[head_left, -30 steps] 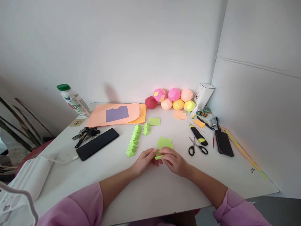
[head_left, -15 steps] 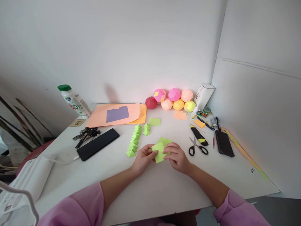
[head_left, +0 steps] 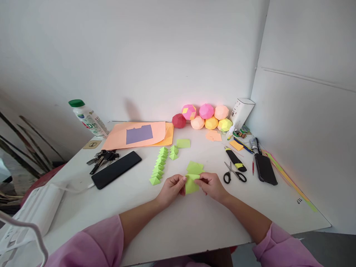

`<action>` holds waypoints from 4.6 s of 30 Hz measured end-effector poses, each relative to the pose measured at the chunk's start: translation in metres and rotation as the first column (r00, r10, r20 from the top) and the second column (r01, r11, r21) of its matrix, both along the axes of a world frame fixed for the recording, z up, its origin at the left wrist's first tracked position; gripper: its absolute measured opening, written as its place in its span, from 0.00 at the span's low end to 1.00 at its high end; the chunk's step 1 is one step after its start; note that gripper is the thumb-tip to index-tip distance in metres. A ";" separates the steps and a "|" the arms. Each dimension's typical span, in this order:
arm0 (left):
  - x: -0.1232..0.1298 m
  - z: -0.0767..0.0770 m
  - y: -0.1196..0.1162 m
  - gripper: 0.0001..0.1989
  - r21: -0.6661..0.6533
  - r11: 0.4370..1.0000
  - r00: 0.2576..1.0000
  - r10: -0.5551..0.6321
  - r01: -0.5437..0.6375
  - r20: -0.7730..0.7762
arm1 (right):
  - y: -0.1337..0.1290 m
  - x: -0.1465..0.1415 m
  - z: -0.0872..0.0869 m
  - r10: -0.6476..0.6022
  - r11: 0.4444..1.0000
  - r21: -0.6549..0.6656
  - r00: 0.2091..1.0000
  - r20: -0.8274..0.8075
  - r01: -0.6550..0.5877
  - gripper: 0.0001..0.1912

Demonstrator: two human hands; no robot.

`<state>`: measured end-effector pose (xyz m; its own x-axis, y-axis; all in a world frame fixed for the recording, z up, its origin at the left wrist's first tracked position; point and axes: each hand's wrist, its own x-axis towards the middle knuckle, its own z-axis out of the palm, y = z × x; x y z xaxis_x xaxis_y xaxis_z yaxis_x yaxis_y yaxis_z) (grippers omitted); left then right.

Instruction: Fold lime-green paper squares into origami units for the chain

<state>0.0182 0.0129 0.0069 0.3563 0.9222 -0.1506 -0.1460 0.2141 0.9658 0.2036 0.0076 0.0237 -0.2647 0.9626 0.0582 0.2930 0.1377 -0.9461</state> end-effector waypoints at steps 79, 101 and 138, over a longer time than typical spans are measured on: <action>-0.001 0.000 -0.003 0.16 0.040 0.989 0.990 -0.138 0.139 -0.038 | -0.003 -0.009 0.000 0.035 0.987 -0.145 0.982 -0.187 -0.063 0.15; 0.000 0.001 -0.003 0.18 0.052 0.991 0.990 -0.118 0.122 -0.071 | -0.001 -0.008 -0.006 -0.010 0.978 -0.201 0.960 -0.281 -0.048 0.14; -0.003 -0.001 0.002 0.16 0.039 0.973 0.962 -0.219 0.228 -0.163 | -0.003 -0.007 0.002 0.005 0.988 -0.150 0.984 -0.177 -0.032 0.14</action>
<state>0.0153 0.0153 0.0056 0.5305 0.8303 -0.1710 0.0536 0.1685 0.9842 0.1968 0.0046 0.0258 -0.2814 0.9587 -0.0410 0.1195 -0.0074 -0.9928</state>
